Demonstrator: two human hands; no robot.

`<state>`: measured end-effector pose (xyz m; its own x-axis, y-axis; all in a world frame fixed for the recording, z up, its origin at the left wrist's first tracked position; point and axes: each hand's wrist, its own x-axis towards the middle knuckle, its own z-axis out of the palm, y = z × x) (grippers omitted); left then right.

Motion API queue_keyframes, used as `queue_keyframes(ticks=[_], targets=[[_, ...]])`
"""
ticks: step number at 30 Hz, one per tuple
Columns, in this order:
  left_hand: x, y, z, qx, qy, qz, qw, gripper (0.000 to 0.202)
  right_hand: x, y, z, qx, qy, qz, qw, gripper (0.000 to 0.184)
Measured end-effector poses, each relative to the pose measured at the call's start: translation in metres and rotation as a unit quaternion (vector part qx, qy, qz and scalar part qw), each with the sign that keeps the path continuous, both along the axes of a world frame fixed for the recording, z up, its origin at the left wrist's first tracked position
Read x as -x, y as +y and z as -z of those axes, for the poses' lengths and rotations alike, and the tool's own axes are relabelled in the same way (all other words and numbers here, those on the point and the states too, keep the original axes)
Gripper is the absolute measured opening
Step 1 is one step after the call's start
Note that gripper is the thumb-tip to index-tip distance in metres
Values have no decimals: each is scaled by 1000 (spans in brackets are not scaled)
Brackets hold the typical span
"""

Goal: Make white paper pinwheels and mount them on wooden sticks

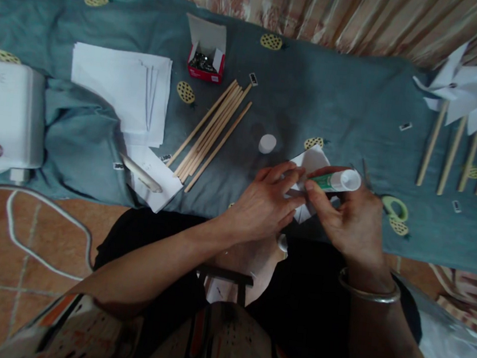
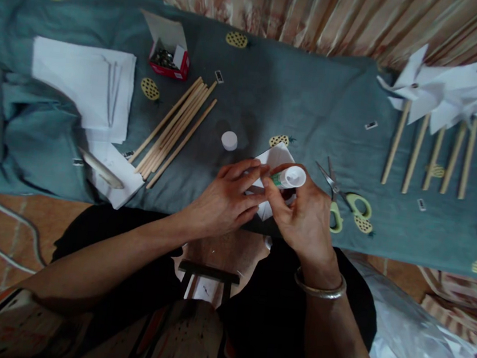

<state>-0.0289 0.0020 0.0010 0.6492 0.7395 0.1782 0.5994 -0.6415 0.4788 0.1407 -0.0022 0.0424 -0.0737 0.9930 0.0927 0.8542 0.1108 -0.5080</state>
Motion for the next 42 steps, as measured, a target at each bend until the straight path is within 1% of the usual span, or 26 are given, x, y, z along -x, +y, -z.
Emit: queue_keyframes(ticks=[11,16,23,31,38,42], targets=[[0,1,-1,0,15,5,1000,31,-1,-1,1,-6,6,7,1000,27],[1,0,0,-8,3,2,1000,32,-1,-1,-1,-7,-2,10,1000,25],[1,0,-1,-3,0,1,1000,26,-2,0,1,-12,0,18,1000,26],[1,1,-2,5,1,2,1000,26,-3,2,4,-23,6,24,999,25],[1,0,-2,1,-4,4,1000,27,-4,4,8,-15,21,29,999,32],[1,1,-2,2,-1,2,1000,28,-5,6,10,-13,29,24,999,32]])
